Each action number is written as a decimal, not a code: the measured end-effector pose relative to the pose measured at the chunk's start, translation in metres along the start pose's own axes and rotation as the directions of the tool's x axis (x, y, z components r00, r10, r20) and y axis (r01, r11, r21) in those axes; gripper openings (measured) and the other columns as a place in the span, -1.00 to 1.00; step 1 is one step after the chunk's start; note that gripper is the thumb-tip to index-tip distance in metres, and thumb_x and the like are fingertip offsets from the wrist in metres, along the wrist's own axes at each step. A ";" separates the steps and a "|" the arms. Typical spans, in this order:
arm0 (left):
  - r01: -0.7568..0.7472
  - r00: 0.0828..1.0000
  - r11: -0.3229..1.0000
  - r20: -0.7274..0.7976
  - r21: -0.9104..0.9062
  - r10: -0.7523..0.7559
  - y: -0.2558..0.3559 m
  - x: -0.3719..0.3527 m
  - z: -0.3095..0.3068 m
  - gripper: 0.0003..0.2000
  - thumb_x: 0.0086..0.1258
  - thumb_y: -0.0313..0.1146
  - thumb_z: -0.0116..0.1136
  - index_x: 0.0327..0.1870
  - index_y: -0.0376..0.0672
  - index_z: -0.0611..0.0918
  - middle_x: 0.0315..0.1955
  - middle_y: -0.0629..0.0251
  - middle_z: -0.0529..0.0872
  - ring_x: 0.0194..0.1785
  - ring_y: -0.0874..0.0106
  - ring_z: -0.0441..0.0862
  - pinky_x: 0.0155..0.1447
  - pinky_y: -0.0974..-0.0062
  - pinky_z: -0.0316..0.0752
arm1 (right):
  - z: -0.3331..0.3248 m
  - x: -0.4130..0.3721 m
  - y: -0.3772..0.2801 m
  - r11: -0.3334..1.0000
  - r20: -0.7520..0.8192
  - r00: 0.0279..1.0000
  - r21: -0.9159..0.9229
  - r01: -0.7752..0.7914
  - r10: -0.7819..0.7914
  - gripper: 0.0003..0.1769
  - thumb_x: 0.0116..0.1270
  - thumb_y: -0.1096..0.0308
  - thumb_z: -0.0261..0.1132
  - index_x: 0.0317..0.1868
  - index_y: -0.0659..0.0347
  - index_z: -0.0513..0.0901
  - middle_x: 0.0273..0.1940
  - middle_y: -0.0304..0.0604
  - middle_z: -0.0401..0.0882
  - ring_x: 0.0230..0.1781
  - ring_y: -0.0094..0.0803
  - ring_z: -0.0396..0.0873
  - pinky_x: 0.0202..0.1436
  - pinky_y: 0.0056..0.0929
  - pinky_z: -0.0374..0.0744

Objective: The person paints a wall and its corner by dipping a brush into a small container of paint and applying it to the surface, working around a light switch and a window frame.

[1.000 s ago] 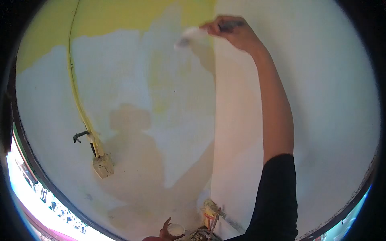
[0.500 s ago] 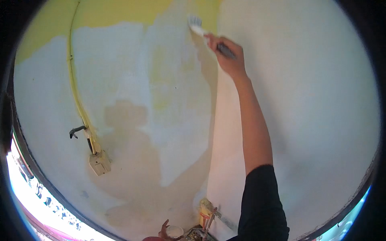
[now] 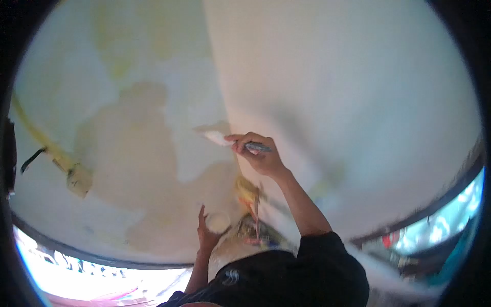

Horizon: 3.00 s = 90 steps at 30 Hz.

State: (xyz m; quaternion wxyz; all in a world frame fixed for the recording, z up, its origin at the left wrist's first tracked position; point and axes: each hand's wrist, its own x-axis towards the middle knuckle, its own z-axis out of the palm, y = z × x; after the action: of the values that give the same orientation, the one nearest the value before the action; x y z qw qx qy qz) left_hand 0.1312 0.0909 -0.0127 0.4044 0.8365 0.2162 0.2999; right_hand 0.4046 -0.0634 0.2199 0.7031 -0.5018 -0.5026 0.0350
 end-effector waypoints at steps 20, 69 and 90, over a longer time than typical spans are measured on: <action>-0.119 0.797 0.948 0.541 -0.296 0.269 0.086 -0.080 0.089 0.31 0.03 -0.37 0.82 0.78 -0.22 0.07 0.28 -0.02 0.76 0.31 0.10 0.78 0.38 0.17 0.70 | 0.044 -0.334 -0.085 0.707 -0.532 0.598 0.003 -0.707 0.600 -0.88 0.49 0.44 0.50 -0.09 0.28 0.74 -0.16 -0.12 0.83 -0.08 -0.44 0.81 0.03 -0.36 0.75; 0.069 0.145 0.732 0.733 -0.678 0.665 0.282 -0.453 0.214 0.30 0.03 -0.28 0.83 0.81 -0.11 0.12 0.20 0.05 0.75 0.17 0.20 0.80 0.28 0.25 0.72 | 0.035 -0.696 -0.369 0.456 -0.894 0.374 -0.234 -0.859 0.246 -0.76 0.58 0.25 0.40 0.09 0.21 0.73 -0.13 0.14 0.78 -0.16 0.10 0.77 -0.04 -0.03 0.68; -0.094 0.243 0.394 0.363 -0.914 0.900 0.483 -0.216 0.331 0.53 0.07 -0.02 0.78 0.85 -0.09 -0.31 0.75 -0.15 0.15 0.46 0.07 0.61 0.44 0.11 0.62 | -0.135 -0.463 -0.373 0.212 -0.713 0.618 -0.694 -0.687 -0.331 -0.84 0.50 0.41 0.47 0.00 0.25 0.76 -0.03 0.02 0.63 0.02 -0.05 0.70 0.01 -0.18 0.74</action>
State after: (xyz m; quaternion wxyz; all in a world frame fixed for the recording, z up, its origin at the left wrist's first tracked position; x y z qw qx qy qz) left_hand 0.2558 -0.5013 0.1429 0.6106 0.6259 -0.4844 0.0273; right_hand 0.1067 -0.5946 0.1865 0.3596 -0.8438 0.0076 -0.3983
